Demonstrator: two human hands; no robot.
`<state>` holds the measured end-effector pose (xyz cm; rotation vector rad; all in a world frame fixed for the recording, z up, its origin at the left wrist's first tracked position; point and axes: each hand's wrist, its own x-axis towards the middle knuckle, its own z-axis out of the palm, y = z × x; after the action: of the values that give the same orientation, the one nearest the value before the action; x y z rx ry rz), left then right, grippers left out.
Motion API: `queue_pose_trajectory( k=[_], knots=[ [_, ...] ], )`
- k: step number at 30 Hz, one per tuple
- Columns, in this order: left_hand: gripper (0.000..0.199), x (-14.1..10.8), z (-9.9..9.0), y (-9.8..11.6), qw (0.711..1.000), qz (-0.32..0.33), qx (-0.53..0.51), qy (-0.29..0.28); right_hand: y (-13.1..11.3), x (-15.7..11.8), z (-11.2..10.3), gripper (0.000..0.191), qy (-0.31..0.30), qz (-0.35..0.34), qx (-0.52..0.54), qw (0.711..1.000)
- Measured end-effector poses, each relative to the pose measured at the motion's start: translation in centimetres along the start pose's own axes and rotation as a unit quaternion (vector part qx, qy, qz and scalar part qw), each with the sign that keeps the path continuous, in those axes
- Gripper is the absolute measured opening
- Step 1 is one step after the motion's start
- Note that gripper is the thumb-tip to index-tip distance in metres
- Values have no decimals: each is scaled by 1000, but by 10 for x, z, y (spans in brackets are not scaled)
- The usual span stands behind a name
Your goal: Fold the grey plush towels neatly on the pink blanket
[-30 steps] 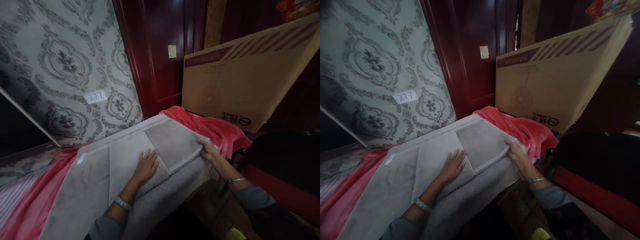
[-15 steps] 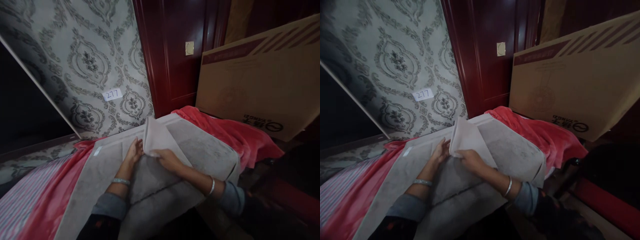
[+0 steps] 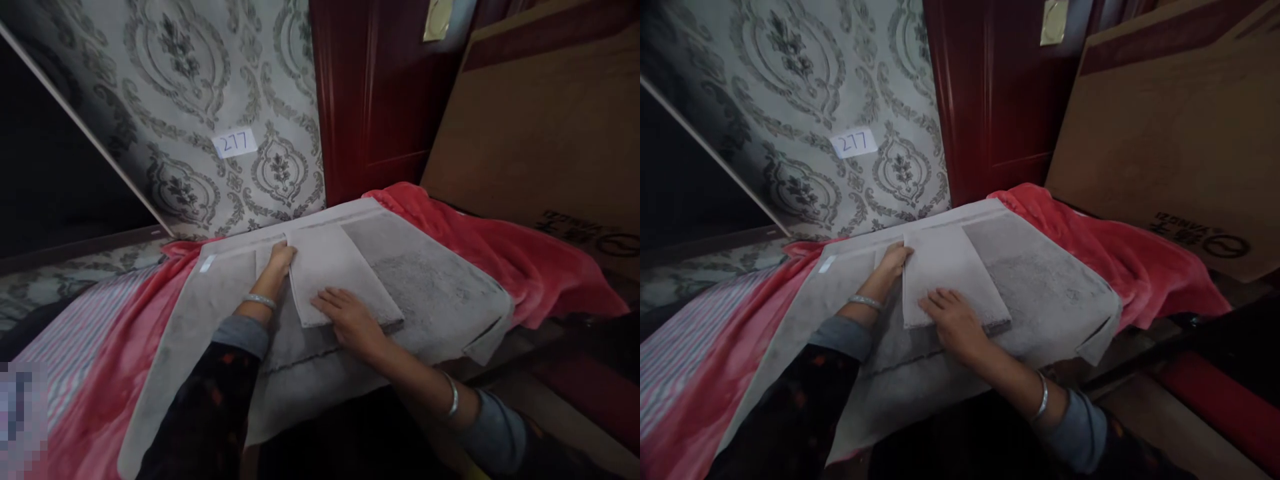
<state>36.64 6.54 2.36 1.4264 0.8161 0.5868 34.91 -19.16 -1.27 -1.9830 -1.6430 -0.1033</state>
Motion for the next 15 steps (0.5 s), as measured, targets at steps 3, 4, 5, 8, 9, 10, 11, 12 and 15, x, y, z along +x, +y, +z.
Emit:
queue_pose_trajectory(
  k=[3,4,5,8,9,10,11,12,15],
  knots=[
    [32,4,-11,-7,1000,5,14,20,-3,-4,6,70,-5,-9,0,1000],
    [30,3,-16,-10,999,1,21,25,-4,-6,9,69,-16,-12,0,1000],
    [27,2,-21,-13,999,-4,27,28,-5,-9,13,68,-25,-15,-2,1000],
    [19,0,-27,-22,999,-11,36,26,-6,-17,24,67,-25,-16,-12,999],
    [19,0,-27,-23,999,-7,36,22,-7,-18,26,68,-21,-13,-15,1000],
    [20,0,-27,-24,999,-1,35,20,-6,-19,28,68,-20,-11,-18,1000],
    [22,1,-25,-25,999,6,34,19,-6,-19,28,68,-21,-9,-20,1000],
    [24,2,-24,-25,999,12,36,22,-6,-19,28,68,-23,-7,-22,999],
    [27,6,-20,-26,997,29,49,48,-6,-16,24,68,-24,-8,-17,1000]
  ],
)
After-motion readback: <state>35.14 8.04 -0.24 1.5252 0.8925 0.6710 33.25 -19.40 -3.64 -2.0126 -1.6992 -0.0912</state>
